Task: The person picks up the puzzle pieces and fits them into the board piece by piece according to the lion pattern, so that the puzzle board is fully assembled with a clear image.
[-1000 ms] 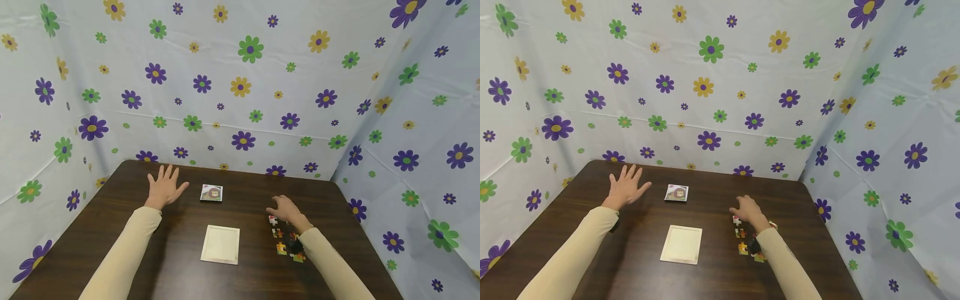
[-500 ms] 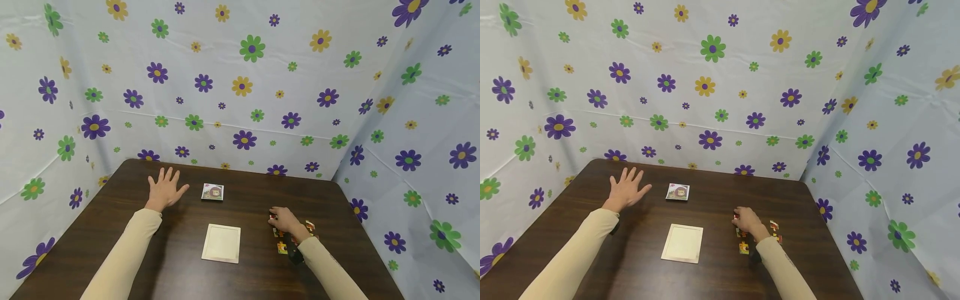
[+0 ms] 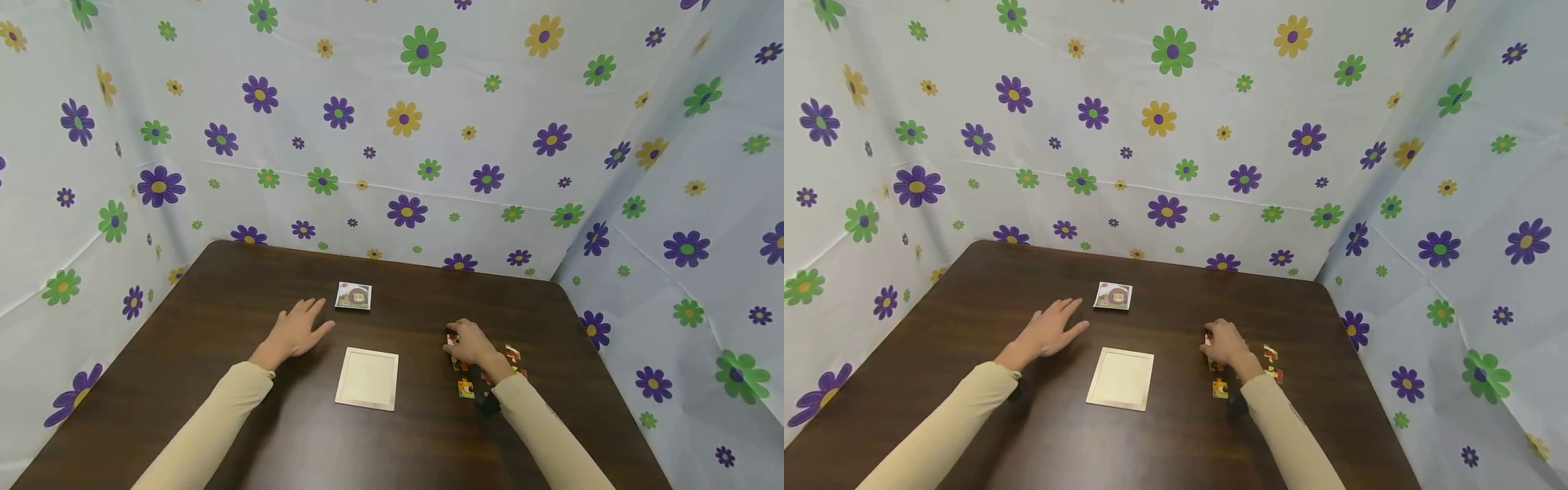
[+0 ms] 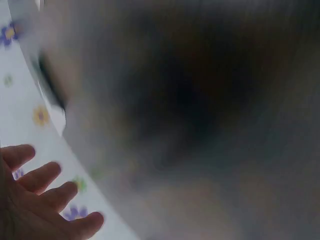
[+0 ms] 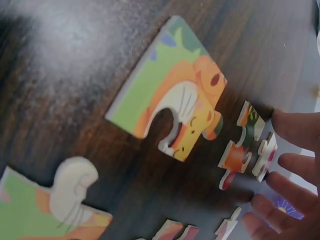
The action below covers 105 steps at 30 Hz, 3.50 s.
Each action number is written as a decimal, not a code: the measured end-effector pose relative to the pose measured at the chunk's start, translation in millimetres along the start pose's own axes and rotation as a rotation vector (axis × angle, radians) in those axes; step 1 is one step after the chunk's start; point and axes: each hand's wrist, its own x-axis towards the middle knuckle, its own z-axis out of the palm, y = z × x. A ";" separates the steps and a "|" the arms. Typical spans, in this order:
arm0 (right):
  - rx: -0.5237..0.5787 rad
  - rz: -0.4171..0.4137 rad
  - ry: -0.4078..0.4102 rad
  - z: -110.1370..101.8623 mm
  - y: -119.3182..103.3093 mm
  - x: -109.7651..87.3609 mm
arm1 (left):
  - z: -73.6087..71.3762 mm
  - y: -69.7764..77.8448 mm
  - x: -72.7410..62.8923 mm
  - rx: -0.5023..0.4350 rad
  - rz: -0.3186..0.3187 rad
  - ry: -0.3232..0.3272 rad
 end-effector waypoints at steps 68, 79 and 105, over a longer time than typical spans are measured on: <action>0.032 -0.080 0.104 0.9 -26.6 0.4 | 39.0 48.5 -68.8 -0.148 0.302 -0.121; 0.034 -0.341 0.053 36.9 -118.7 4.0 | 44.0 52.0 -67.9 -0.165 0.299 -0.136; -0.175 -0.422 0.176 69.9 -143.3 5.3 | 40.2 50.8 -71.8 -0.176 0.305 -0.130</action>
